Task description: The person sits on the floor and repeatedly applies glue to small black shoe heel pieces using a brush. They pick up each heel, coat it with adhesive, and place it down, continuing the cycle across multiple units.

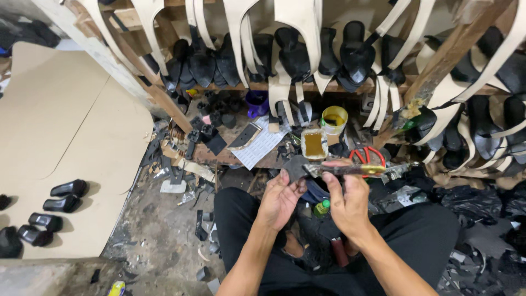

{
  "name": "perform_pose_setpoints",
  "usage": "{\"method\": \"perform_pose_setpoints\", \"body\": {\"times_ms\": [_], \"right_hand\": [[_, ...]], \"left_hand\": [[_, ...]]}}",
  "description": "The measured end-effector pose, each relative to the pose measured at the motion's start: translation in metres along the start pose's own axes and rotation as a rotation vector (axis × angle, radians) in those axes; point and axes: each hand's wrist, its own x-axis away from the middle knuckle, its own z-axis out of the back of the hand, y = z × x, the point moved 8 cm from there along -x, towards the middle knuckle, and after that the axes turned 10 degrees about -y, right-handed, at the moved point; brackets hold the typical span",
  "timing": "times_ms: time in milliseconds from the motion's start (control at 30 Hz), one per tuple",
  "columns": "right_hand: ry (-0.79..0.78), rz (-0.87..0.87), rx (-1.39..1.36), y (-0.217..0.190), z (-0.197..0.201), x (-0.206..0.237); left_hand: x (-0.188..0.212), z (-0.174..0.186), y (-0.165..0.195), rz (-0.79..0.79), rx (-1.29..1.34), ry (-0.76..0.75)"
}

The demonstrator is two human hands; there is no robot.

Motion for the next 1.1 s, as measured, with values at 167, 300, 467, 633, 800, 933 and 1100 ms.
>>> {"method": "perform_pose_setpoints", "body": {"times_ms": [167,300,467,633,800,933,1100], "right_hand": [[-0.038,-0.022,-0.077,-0.005,-0.01,0.003],[-0.143,-0.01,-0.199,-0.005,-0.015,0.003],[-0.029,-0.182,-0.498,0.02,0.004,0.01],[0.1,-0.262,-0.664,0.051,0.011,0.015],[0.073,-0.277,-0.699,0.064,0.007,0.022],[0.087,-0.26,-0.668,0.065,0.013,0.019],[0.051,-0.248,-0.611,0.061,0.016,0.012]], "left_hand": [[0.001,0.006,-0.009,0.031,-0.006,0.035],[0.0,0.005,-0.016,0.094,0.144,0.015],[0.001,-0.007,-0.004,0.112,0.358,-0.024],[-0.003,-0.01,0.012,0.094,0.059,-0.022],[-0.005,-0.014,0.019,0.024,0.059,-0.016],[0.001,-0.017,0.02,0.054,-0.11,-0.029],[0.0,-0.013,0.019,0.042,-0.021,-0.044]]}}
